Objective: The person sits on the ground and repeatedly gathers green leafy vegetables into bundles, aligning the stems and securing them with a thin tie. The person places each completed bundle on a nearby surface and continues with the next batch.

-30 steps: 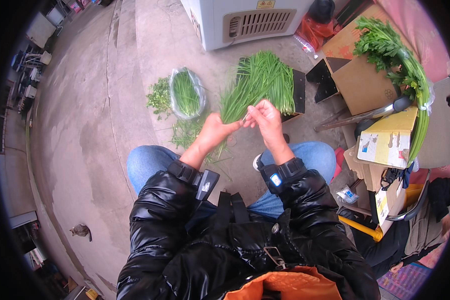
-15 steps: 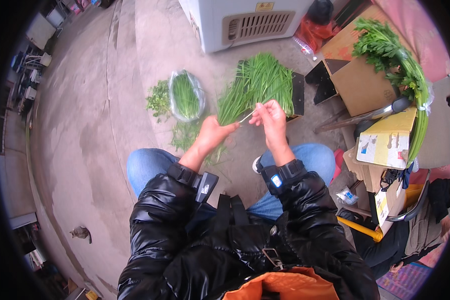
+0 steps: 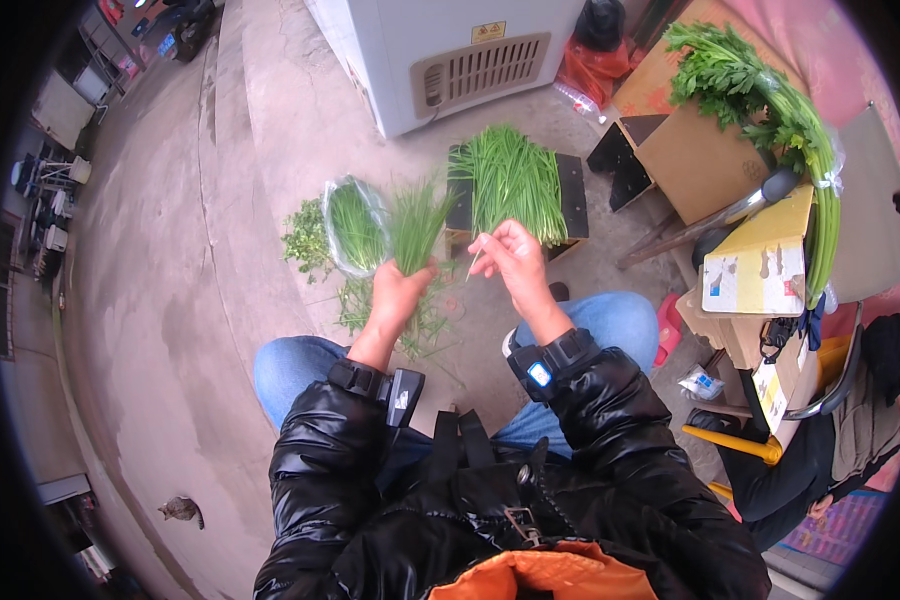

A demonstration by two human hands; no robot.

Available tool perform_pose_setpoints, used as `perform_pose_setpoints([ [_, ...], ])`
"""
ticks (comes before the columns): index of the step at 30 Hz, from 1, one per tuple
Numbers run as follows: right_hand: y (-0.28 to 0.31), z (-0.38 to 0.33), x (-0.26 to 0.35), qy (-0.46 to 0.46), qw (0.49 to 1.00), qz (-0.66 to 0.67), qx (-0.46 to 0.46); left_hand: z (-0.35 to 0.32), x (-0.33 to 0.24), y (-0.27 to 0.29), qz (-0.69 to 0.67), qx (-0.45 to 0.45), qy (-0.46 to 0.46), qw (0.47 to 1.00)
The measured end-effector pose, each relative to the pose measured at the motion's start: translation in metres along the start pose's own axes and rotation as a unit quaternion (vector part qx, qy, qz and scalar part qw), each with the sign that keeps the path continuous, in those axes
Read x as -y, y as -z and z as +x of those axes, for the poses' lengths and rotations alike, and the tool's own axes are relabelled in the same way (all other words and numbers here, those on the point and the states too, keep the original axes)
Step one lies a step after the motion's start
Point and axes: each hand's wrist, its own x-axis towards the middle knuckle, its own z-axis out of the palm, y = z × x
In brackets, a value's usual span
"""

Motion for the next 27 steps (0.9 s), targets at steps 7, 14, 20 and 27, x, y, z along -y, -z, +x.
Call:
perform_pose_setpoints([
  [7,-0.003,-0.002,-0.002,-0.025,0.998,-0.002,0.06,-0.004,-0.018,-0.002,-0.228,0.053,0.054,0.971],
  [14,-0.005,-0.002,-0.006,-0.059,0.978,-0.121,0.157,-0.003,-0.022,-0.001,-0.333,0.087,0.071,0.936],
  [20,-0.01,-0.005,-0.011,-0.073,0.974,-0.108,0.186,-0.004,-0.017,-0.003,-0.303,0.143,0.029,0.942],
  [27,-0.01,-0.006,-0.011,-0.072,0.968,-0.146,0.191,-0.004,-0.017,-0.004,-0.298,0.116,0.032,0.947],
])
